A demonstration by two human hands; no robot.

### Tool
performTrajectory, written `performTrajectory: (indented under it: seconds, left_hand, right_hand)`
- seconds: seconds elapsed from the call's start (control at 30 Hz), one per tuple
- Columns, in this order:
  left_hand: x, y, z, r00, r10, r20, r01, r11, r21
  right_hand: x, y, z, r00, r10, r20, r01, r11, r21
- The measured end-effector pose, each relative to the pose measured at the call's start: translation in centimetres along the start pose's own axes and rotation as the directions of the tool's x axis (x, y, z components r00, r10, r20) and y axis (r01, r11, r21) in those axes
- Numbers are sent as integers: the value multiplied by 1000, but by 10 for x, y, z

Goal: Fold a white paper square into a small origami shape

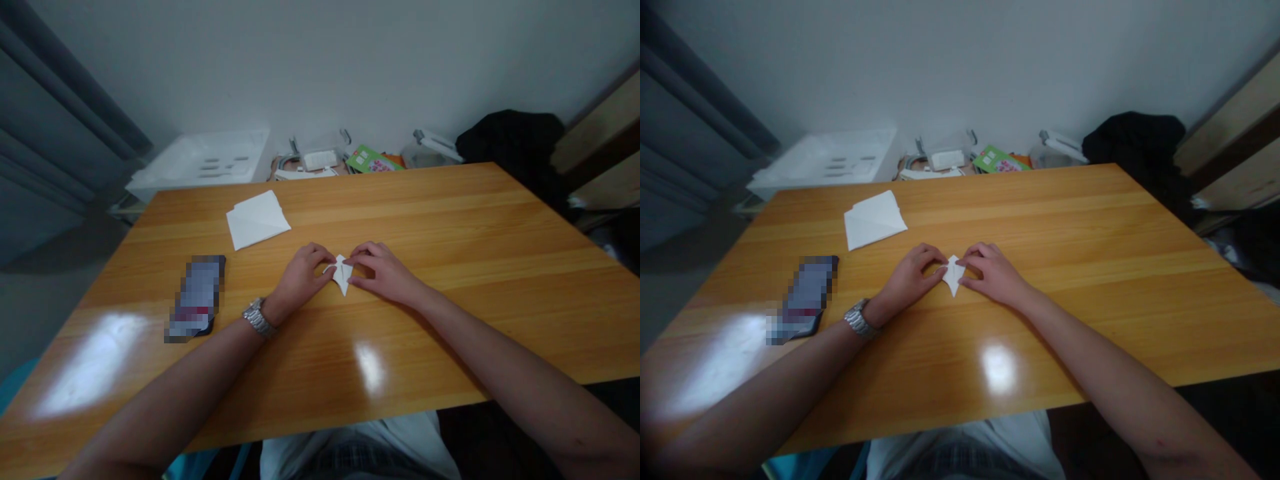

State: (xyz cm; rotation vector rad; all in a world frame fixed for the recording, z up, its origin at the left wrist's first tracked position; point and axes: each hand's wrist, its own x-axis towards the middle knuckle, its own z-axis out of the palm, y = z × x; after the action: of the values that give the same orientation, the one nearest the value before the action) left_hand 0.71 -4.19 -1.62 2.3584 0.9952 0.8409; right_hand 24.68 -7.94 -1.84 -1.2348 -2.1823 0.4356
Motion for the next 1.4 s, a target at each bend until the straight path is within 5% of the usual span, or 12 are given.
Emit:
performTrajectory:
  seconds: [0.67,1.4]
  left_hand:
    - [-3,-6,4,996,71,44,-78,978,193]
    - [-3,-5,5,995,89,48,-97,977,190]
  right_hand:
    - [3,7,-2,999,35,-6,-33,990,137]
    - [0,0,-8,984,-155,93,137,974,179]
